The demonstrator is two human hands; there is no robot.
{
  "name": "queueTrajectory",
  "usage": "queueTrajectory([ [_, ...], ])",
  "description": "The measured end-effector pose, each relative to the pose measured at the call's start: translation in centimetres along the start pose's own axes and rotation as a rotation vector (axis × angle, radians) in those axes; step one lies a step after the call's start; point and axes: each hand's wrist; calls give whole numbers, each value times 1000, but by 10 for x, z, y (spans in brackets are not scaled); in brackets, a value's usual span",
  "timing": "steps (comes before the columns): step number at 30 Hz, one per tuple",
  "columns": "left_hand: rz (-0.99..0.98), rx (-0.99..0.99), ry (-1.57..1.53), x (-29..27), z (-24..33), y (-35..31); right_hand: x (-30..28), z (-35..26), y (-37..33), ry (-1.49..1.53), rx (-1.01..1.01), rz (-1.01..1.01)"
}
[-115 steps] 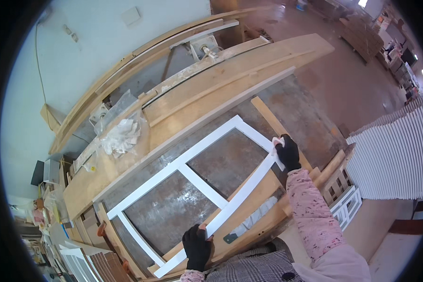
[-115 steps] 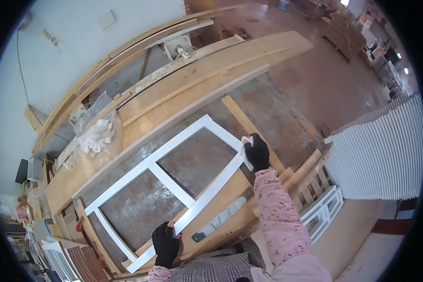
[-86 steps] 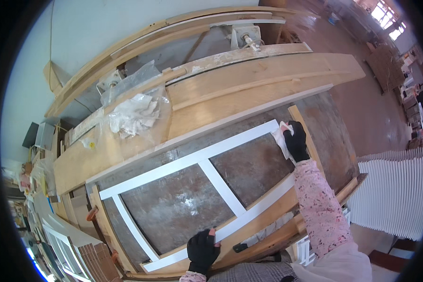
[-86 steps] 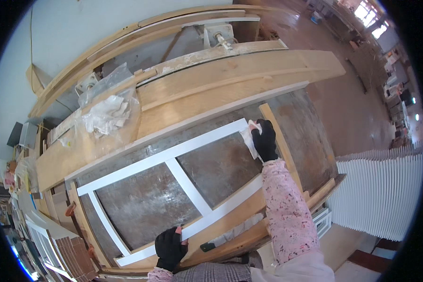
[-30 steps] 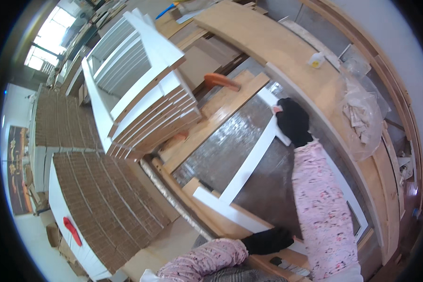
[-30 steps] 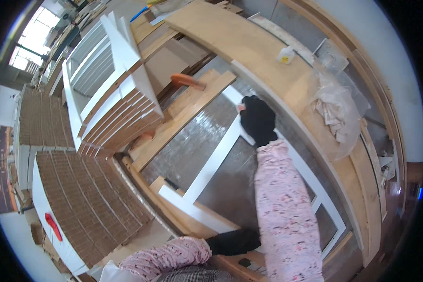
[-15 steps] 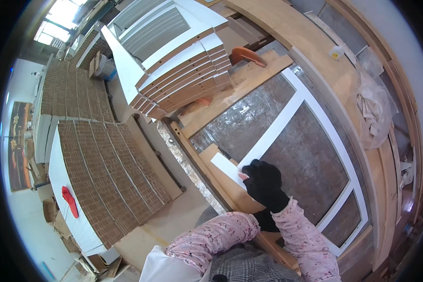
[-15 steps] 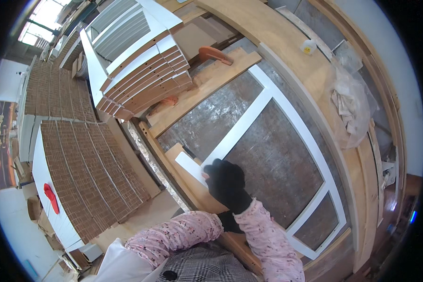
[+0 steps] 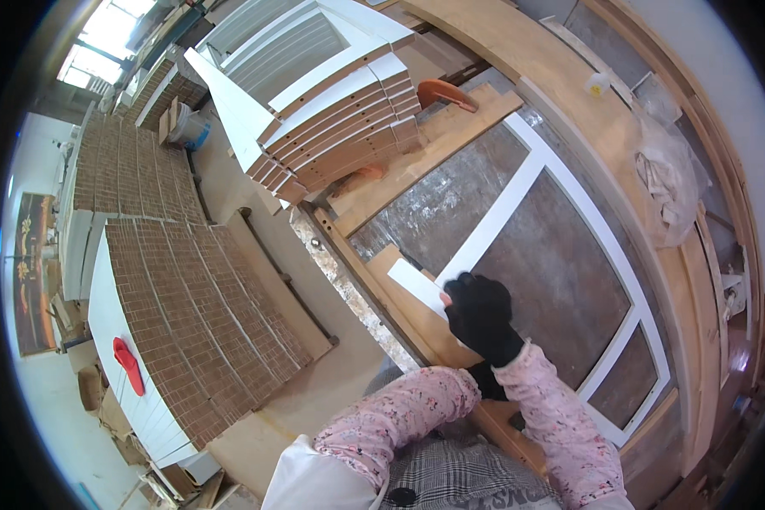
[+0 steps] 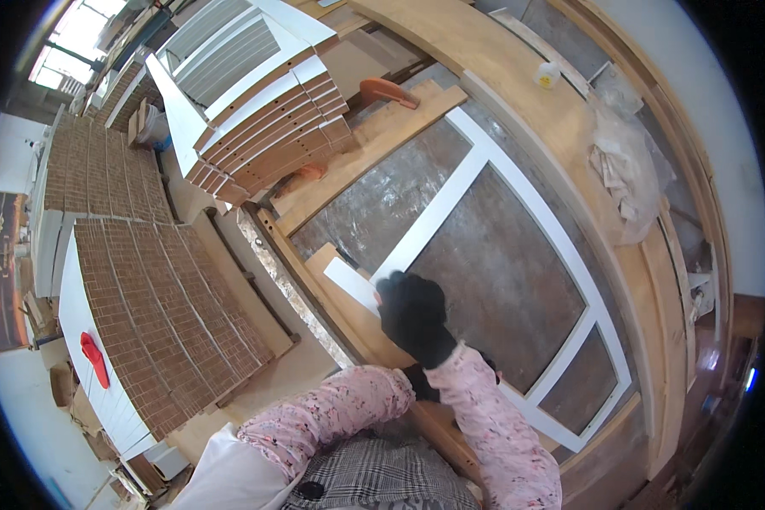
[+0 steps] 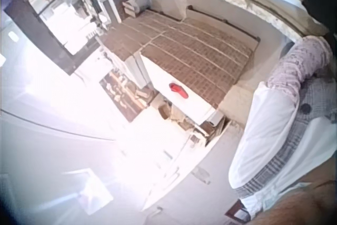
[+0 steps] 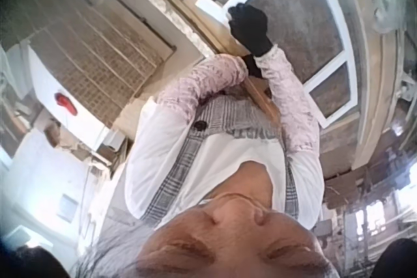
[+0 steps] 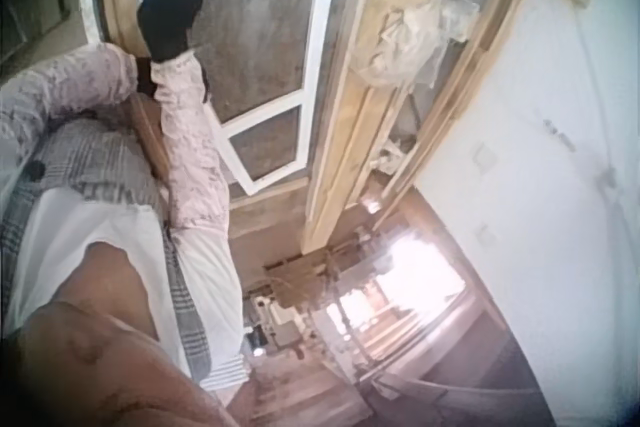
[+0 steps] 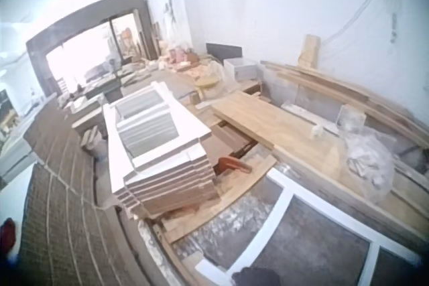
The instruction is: The person wipes white wooden frames with a cloth on a workbench and stacks them onto a wooden pallet.
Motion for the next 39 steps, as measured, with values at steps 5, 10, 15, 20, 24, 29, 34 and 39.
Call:
queueTrajectory([
  [5,-146,-35,111,-13,16,2,-1,5,0,70,261,-4],
  [10,-407,72,211,-13,34,23,-37,28,-114,210,388,50],
  [15,-364,580,482,36,-4,26,-111,72,-314,141,920,522],
  [20,-329,581,542,41,-1,24,-51,41,-324,-12,904,350],
  [24,-319,576,582,37,-5,24,-52,50,-337,48,911,435],
  [29,-280,629,577,40,14,34,-56,62,-365,5,929,478],
  [34,-439,462,775,35,18,25,-57,59,-340,109,959,421],
  [39,-360,707,520,3,6,35,-81,43,-395,92,1048,701],
])
Point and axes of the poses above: each hand's wrist, its own y-axis towards the middle knuckle, its own x-axis out of the palm, z = x × y, and after that the axes turned 11 degrees about -z, right-handed
